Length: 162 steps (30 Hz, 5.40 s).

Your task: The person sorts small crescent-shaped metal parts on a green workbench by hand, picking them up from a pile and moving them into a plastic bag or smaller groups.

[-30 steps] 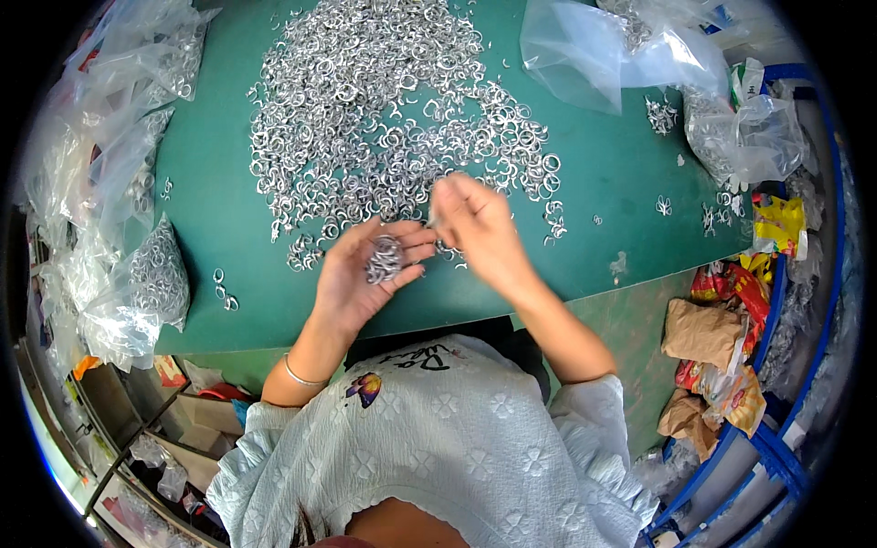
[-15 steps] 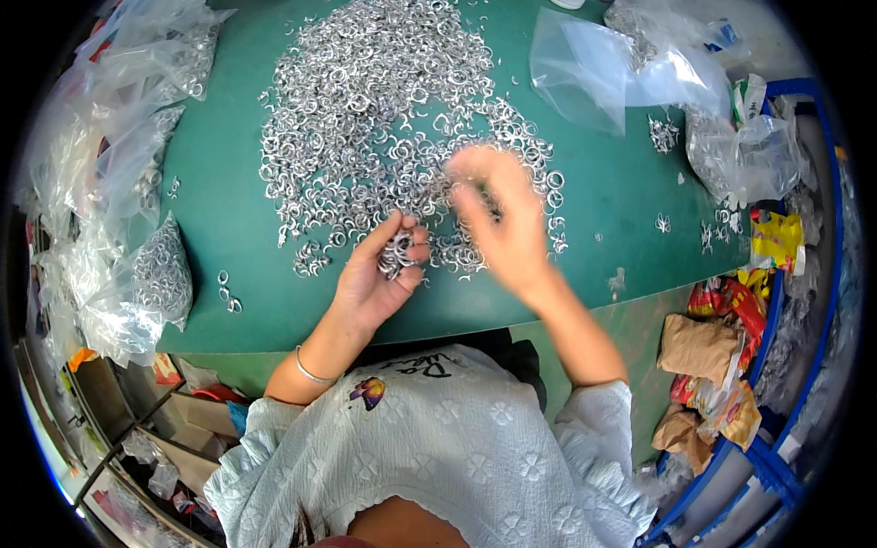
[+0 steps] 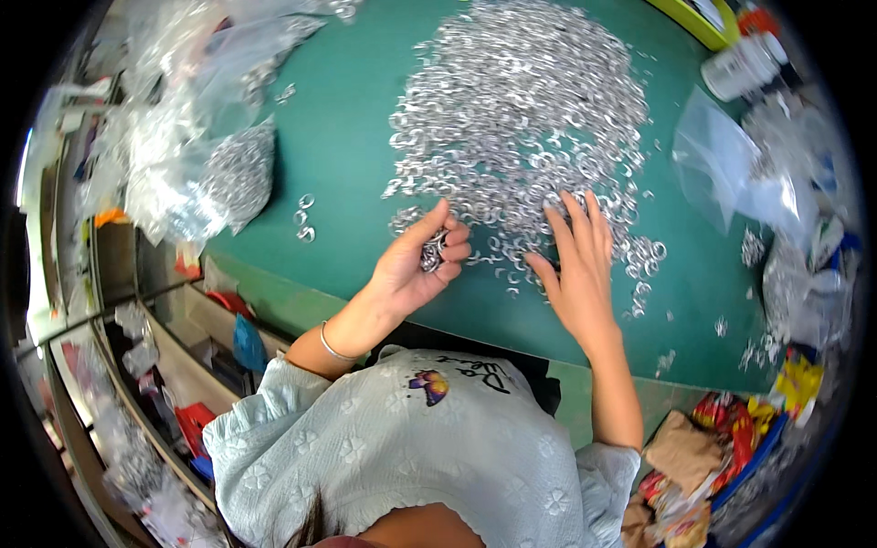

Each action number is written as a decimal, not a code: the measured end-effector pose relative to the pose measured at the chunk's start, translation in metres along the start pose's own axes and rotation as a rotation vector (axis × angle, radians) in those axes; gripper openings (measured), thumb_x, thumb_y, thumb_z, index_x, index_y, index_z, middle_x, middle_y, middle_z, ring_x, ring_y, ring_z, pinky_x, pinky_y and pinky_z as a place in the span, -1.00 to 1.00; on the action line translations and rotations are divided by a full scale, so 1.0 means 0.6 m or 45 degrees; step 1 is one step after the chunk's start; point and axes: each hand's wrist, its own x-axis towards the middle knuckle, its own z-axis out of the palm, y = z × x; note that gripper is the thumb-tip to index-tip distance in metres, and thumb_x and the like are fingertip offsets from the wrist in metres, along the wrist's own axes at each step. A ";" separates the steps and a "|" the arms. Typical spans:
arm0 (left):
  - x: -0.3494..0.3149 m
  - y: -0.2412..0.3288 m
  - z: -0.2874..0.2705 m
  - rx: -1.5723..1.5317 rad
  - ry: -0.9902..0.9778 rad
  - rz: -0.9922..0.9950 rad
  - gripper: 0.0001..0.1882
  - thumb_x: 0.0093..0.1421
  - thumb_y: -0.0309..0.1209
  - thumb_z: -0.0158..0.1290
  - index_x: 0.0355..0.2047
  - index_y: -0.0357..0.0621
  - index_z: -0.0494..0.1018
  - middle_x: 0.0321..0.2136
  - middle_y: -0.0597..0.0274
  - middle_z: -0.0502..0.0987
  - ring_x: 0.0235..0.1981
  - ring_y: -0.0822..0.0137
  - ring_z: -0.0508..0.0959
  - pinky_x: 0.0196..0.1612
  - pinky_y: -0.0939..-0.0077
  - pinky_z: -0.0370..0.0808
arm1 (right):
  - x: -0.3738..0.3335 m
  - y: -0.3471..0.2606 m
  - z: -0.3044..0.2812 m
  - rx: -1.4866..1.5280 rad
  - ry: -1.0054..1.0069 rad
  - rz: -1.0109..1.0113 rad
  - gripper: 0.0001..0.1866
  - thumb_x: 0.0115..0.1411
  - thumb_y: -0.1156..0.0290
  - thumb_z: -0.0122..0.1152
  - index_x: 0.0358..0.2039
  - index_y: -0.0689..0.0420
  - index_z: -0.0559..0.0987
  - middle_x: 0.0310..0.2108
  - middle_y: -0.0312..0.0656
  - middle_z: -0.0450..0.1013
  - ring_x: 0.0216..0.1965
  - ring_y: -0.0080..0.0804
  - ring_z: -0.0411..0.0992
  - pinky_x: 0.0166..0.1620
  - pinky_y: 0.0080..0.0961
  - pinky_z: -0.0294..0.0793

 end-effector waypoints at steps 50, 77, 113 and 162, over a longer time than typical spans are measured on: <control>0.261 0.149 0.060 2.722 0.290 1.341 -0.47 0.20 -0.32 0.03 0.17 -0.15 0.24 0.22 -0.06 0.17 0.24 -0.10 0.15 0.25 0.13 0.13 | 0.289 0.044 0.058 -0.289 0.286 -0.208 -0.39 0.05 0.10 0.26 0.13 -0.06 0.36 0.22 -0.10 0.14 0.26 0.10 0.02 0.20 0.03 0.08; 0.224 0.121 0.039 2.765 -0.142 1.550 -0.60 0.14 -0.37 0.09 -0.02 -0.20 0.35 0.10 0.06 0.32 0.10 -0.04 0.30 0.16 0.09 0.20 | 0.203 0.045 0.050 -0.040 0.166 -0.272 -0.27 0.03 -0.09 0.23 0.10 0.13 0.37 0.16 0.02 0.19 0.23 0.02 0.09 0.22 -0.01 0.02; 0.016 0.047 -0.024 2.743 -0.524 1.172 -0.53 -0.08 -0.71 0.04 -0.10 -0.12 0.46 0.07 0.12 0.32 0.16 -0.05 0.23 0.12 0.11 0.31 | -0.004 0.011 0.001 0.152 -0.043 -0.389 -0.51 -0.08 0.40 0.37 -0.09 0.14 0.45 0.01 -0.13 0.30 0.13 -0.10 0.23 0.12 -0.20 0.22; 0.062 -0.056 0.015 3.096 -0.356 1.193 -0.45 0.12 -0.43 0.09 0.15 -0.14 0.27 0.21 0.07 0.19 0.26 0.00 0.13 0.22 -0.05 0.07 | -0.086 0.065 -0.034 2.409 0.456 0.677 -0.72 0.22 0.53 -0.10 -0.09 0.34 0.44 -0.24 -0.10 0.44 -0.28 -0.45 0.39 -0.33 -0.61 0.36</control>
